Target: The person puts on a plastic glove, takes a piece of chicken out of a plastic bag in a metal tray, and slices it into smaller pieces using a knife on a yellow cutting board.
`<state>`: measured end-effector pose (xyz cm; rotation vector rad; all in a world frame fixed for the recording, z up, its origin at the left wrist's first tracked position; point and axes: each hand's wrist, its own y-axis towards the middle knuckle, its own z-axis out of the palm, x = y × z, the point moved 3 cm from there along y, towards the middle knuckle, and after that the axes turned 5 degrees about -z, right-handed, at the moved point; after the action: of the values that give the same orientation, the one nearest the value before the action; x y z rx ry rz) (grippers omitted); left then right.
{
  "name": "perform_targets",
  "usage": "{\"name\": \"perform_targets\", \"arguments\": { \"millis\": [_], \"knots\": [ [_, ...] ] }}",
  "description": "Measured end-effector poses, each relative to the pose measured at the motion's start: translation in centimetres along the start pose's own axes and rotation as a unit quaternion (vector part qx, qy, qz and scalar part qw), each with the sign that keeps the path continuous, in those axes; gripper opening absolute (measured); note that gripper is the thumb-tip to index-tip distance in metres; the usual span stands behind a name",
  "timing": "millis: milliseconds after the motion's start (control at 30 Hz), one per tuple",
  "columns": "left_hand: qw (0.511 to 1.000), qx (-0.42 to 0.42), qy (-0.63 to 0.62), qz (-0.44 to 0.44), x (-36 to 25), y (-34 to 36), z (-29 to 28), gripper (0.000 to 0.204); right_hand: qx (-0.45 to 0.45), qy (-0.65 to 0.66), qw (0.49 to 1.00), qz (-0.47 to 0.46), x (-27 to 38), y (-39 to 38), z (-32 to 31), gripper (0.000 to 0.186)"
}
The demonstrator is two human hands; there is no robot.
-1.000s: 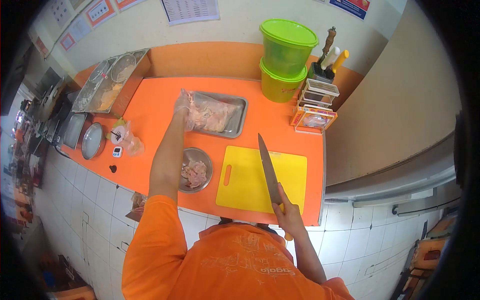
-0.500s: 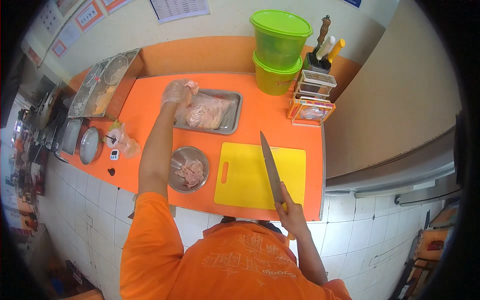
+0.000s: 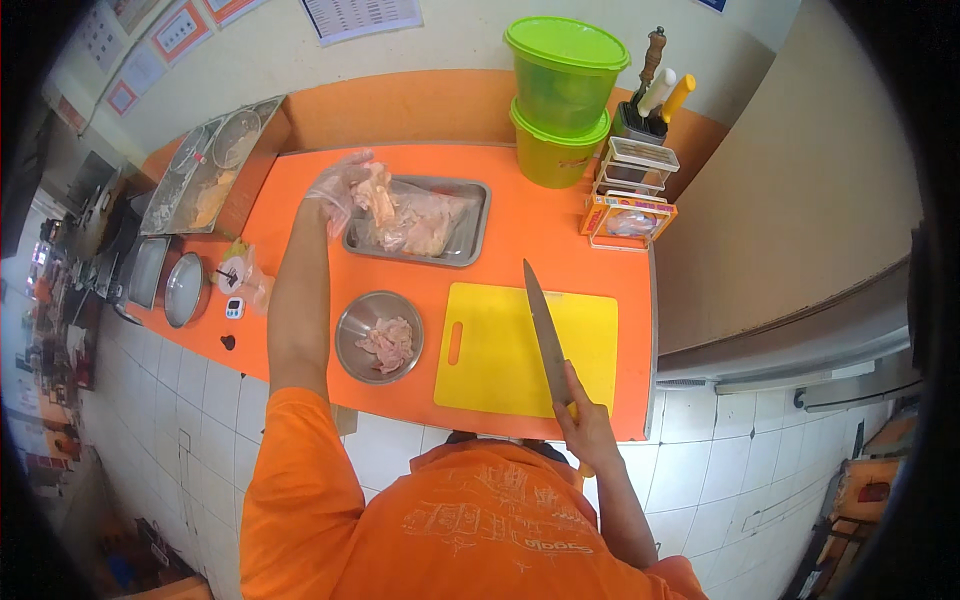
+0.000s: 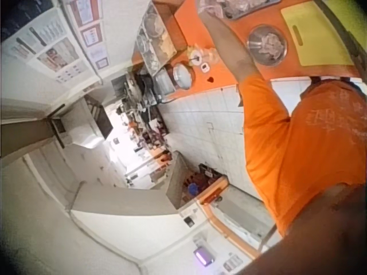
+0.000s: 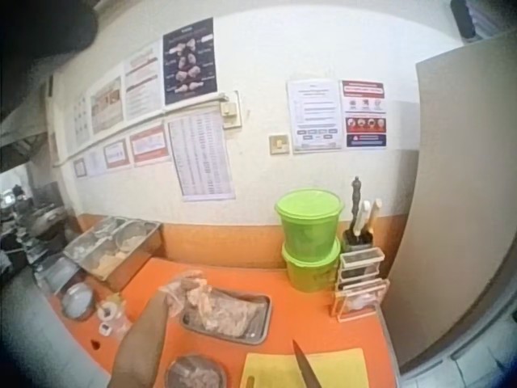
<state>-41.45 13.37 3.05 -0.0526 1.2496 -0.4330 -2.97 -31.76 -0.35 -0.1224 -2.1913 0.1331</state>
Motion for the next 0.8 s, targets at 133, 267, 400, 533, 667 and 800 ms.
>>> {"name": "perform_targets", "arguments": {
  "millis": [133,267,400,533,667,800],
  "knots": [
    [0.994,-0.082,0.067,0.026,0.5,0.2,-4.3,0.039,0.022,0.018,1.0,-0.006,0.1,0.2,0.6,0.072],
    [0.999,-0.048,0.003,-0.018,0.7,-0.7,-3.0,0.036,0.011,0.01,0.999,-0.033,-0.2,-0.1,0.3,0.072],
    [0.988,-0.09,0.101,0.073,-0.6,-2.4,-2.7,0.04,0.019,0.054,0.998,-0.039,-1.2,-0.5,0.5,0.072],
    [0.997,-0.055,0.058,-0.02,1.4,-6.2,10.1,0.046,-0.014,0.084,0.996,-0.013,-3.5,-0.8,-1.5,0.072],
    [0.995,0.019,-0.078,0.059,4.9,-12.0,20.3,0.054,-0.081,0.021,0.994,-0.065,-4.5,0.3,-5.3,0.072],
    [0.987,0.101,-0.121,-0.01,15.4,-14.5,23.9,0.055,-0.092,0.021,0.995,-0.013,-3.3,0.5,-11.0,0.074]
  ]
}}
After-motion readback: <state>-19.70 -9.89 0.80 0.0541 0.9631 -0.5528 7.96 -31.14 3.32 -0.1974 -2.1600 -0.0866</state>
